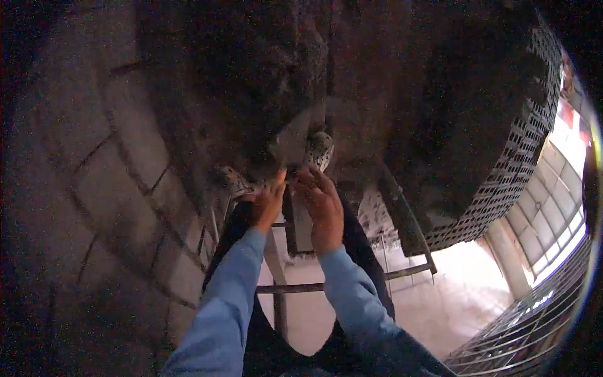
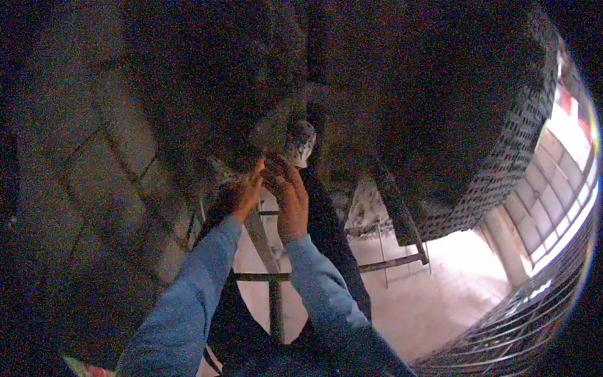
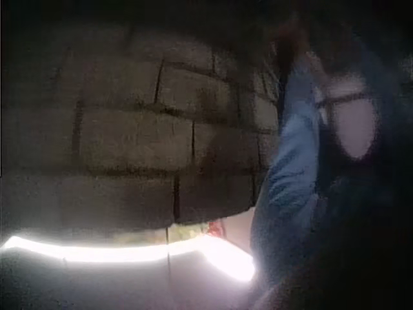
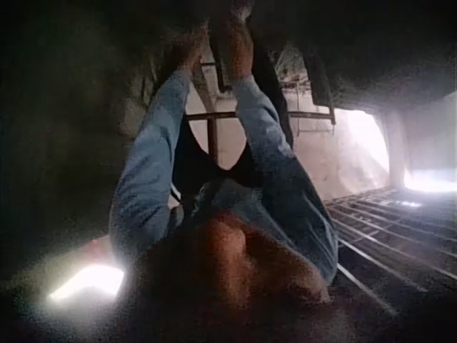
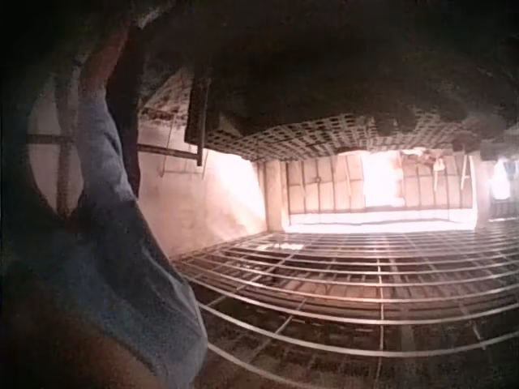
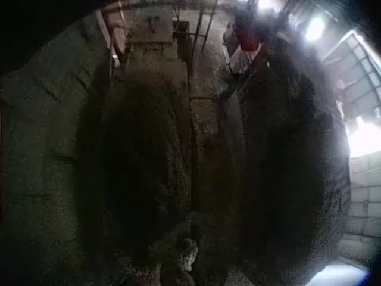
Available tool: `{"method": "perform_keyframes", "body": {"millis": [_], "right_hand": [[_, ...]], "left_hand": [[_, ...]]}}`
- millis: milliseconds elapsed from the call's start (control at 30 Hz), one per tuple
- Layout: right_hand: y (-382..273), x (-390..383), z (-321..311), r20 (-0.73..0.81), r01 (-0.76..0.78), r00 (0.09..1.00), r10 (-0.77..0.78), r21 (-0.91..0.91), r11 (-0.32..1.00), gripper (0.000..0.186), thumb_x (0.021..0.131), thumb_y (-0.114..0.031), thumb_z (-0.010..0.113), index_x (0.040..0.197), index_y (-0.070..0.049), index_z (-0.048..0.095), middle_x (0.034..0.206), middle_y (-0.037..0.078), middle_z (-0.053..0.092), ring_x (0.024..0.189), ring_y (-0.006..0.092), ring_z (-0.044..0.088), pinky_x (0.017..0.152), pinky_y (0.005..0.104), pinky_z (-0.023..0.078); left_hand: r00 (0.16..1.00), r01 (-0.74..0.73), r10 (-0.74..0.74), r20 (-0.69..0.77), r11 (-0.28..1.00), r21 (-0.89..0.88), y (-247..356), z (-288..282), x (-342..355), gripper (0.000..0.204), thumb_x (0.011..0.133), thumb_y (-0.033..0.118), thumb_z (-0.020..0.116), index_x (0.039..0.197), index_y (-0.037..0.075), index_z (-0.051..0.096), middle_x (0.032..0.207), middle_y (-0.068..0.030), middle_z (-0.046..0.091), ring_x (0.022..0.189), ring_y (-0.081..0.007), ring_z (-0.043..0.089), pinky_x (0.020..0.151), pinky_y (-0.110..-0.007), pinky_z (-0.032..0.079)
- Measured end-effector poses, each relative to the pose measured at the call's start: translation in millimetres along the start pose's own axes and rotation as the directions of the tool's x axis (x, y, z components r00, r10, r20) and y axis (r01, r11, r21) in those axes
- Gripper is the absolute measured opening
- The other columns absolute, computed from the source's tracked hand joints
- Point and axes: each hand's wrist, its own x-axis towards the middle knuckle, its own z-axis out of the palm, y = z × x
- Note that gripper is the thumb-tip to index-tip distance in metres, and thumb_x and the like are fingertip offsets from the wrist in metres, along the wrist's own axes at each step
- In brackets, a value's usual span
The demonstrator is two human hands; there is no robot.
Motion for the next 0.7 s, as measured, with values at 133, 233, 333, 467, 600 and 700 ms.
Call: {"method": "perform_keyframes", "body": {"millis": [133,233,333,467,600,700], "right_hand": [[-41,-5,4,-0.083,0.006,0.997,0.0,0.068,0.998,0.07,0.094,-0.038,0.055,0.148,0.001,0.033,0.143,0.023,0.049,0.126,0.0348,0.055,0.107,0.0416,0.044],[-43,-10,13,-0.046,0.063,0.997,-0.06,0.068,0.996,0.078,0.092,-0.045,0.059,0.149,0.001,0.031,0.142,0.024,0.049,0.127,0.036,0.054,0.109,0.0452,0.041],[-41,-19,17,-0.015,-0.018,1.0,0.021,0.159,0.987,0.079,0.092,-0.046,0.058,0.149,0.001,0.03,0.141,0.024,0.05,0.128,0.0364,0.053,0.109,0.0467,0.041],[-38,-23,18,-0.007,0.004,1.0,-0.003,0.174,0.985,0.075,0.093,-0.042,0.057,0.148,0.002,0.03,0.141,0.025,0.049,0.127,0.0373,0.054,0.109,0.0467,0.041],[-38,-31,9,-0.077,0.001,0.997,0.019,0.247,0.969,0.074,0.093,-0.041,0.058,0.148,0.001,0.031,0.141,0.024,0.049,0.126,0.0371,0.054,0.108,0.047,0.042],[-31,-31,5,-0.065,0.008,0.998,0.013,0.308,0.951,0.07,0.094,-0.037,0.056,0.148,0.001,0.031,0.14,0.023,0.05,0.125,0.0365,0.054,0.108,0.0472,0.042]], "left_hand": [[0.992,-0.043,0.008,-0.126,0.96,-0.277,61,30,123,0.063,0.096,0.061,0.048,0.116,0.004,0.066,0.102,-0.0262,0.066,0.096,-0.0461,0.062,0.081,-0.053,0.047],[0.979,0.009,-0.091,-0.184,0.913,-0.408,113,47,204,0.071,0.092,0.064,0.052,0.108,-0.004,0.065,0.095,-0.0278,0.066,0.09,-0.0447,0.064,0.078,-0.052,0.048],[0.939,0.145,-0.275,-0.205,0.861,-0.488,134,43,237,0.073,0.089,0.066,0.058,0.101,-0.005,0.065,0.085,-0.0228,0.066,0.08,-0.0391,0.065,0.071,-0.048,0.049],[0.931,0.132,-0.337,-0.141,0.67,-0.731,156,26,237,0.07,0.087,0.068,0.06,0.091,-0.001,0.063,0.067,-0.0094,0.057,0.057,-0.0228,0.056,0.052,-0.038,0.045],[0.895,0.313,-0.444,0.047,0.548,-0.776,199,-14,193,0.065,0.087,0.069,0.059,0.087,0.004,0.06,0.06,-0.0015,0.047,0.045,-0.0116,0.044,0.042,-0.031,0.038],[0.851,0.394,-0.522,0.047,0.578,-0.714,193,-29,176,0.073,0.08,0.084,0.051,0.066,0.012,0.05,0.054,-0.0015,0.047,0.041,-0.0142,0.047,0.038,-0.03,0.038]]}}
